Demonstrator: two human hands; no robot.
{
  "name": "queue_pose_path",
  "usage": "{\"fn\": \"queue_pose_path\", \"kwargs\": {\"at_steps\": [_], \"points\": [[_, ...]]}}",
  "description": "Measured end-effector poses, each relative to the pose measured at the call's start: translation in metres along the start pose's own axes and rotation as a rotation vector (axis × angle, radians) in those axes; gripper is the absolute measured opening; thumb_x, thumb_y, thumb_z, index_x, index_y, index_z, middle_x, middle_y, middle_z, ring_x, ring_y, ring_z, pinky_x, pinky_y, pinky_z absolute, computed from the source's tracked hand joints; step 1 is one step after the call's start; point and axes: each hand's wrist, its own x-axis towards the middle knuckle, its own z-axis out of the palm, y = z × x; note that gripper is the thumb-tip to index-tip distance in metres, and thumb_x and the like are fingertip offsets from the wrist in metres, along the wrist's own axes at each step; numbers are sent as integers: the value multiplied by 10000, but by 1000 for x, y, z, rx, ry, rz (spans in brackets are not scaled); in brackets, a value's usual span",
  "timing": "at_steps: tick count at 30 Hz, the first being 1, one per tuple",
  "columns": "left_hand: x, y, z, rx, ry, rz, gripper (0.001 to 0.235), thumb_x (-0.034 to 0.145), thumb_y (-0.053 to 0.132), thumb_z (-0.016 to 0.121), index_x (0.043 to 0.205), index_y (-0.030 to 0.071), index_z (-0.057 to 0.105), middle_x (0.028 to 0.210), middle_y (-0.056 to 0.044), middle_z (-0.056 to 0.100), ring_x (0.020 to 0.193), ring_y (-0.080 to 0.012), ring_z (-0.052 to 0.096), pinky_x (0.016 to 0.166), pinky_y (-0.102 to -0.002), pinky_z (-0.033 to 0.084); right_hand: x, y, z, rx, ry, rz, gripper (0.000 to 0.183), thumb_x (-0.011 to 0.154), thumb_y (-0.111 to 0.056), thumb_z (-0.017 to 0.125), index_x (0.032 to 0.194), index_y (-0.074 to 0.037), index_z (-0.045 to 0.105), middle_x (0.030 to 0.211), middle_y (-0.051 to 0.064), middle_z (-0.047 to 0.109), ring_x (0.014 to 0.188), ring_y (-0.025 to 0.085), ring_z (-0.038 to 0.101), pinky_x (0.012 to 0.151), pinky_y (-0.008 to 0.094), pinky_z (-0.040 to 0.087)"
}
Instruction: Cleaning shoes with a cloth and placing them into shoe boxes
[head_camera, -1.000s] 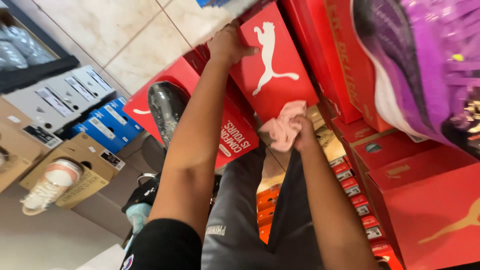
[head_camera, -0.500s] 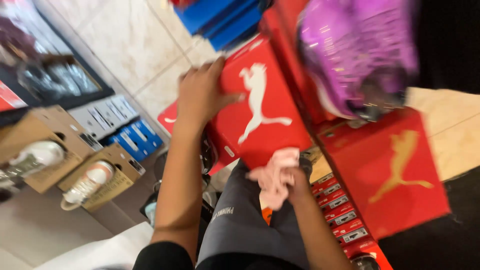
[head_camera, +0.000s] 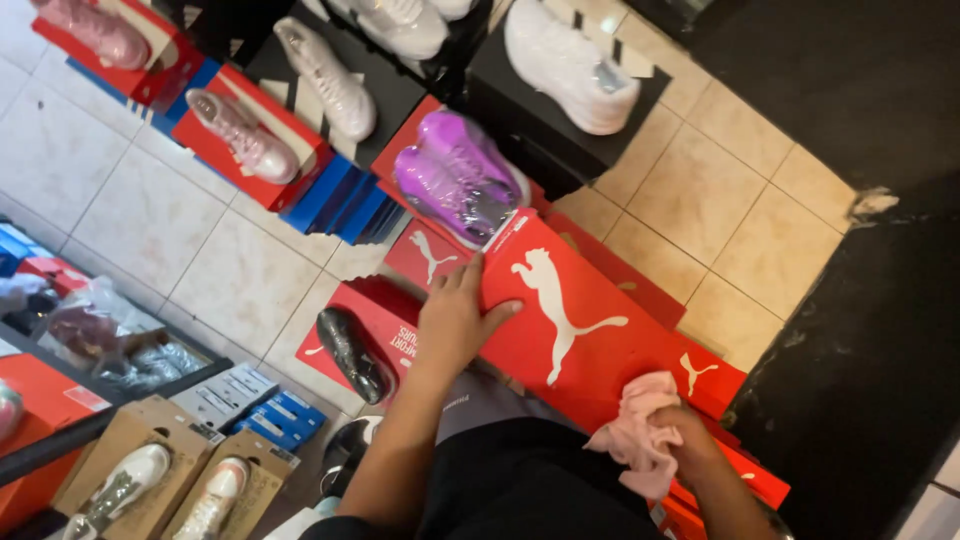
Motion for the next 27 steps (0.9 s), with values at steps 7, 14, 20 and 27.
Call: {"fn": "queue_pose_path", "kwargs": {"at_steps": [7,14,20,27], "points": [[64,-2,137,-184,-94,-13,889,833,614,744,1504,97,476,1270,-272,634,1150,-522,615,970,-583,525,56,-22,-62,-47,77,-3,643,626,-100,658,1252,28,587,1027,218,670,877,400,655,707,553,483],[75,-1,177,-75,-197,-173,894,884,706,618,1555,159,394,1441,-241,526,1282,-496,557,1055,-601,479,-41,-119,-16,-951,62,-372,1040,761,-167,681,1643,-96,134,1652,303,152,1486,508,237,1209,606,270],[92,-1,200,-9,-170,-370,713,1000,769,228,1471,292,472,1369,-131,616,1181,-412,654,989,-594,508,68,-72,18,-1388,401,-1462,632,942,-477,565,1500,-183,552,1660,218,282,1530,469,178,1166,623,190],[90,9,185,-37,-239,-393,686,1052,666,105,1492,258,437,1368,-176,616,1199,-459,638,1026,-602,491,94,-21,115,-1605,79,-1639,806,790,-374,609,1541,-115,468,1647,148,347,1519,476,221,1197,660,156]]}}
